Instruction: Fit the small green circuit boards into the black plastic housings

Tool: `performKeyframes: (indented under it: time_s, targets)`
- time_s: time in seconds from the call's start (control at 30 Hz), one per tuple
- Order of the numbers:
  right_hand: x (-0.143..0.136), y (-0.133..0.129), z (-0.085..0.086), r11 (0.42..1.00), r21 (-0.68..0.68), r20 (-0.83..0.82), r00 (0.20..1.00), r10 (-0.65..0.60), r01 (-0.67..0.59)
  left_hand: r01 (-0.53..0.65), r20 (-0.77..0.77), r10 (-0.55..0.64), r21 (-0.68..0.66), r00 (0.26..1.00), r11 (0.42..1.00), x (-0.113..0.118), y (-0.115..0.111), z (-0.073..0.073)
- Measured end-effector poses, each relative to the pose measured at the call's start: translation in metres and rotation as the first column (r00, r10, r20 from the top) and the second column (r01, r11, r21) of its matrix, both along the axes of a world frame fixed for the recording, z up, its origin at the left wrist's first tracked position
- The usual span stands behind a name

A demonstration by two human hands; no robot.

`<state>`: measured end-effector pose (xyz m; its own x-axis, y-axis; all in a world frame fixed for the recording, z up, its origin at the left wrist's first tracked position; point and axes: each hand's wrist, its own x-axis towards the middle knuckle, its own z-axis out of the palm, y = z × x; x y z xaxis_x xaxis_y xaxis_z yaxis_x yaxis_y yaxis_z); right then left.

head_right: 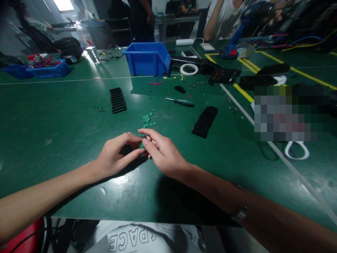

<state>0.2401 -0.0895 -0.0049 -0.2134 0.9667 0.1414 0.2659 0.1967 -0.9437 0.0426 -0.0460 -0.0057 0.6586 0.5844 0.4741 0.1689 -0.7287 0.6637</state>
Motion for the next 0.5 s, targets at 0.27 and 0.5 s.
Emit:
performKeyframes:
  time_s: [0.27, 0.5]
  targets:
    - [0.0014, 0.0014, 0.0031, 0.998, -0.061, -0.028, 1.000, -0.012, 0.011, 0.014, 0.007, -0.014, 0.038, 1.000, 0.999, -0.0007, 0.0006, 0.0004]
    - [0.0026, 0.0017, 0.0043, 0.999, -0.035, -0.004, 1.000, -0.004, 0.004, 0.009, -0.006, -0.009, 0.021, 1.000, 1.000, -0.0001, 0.0002, 0.0022]
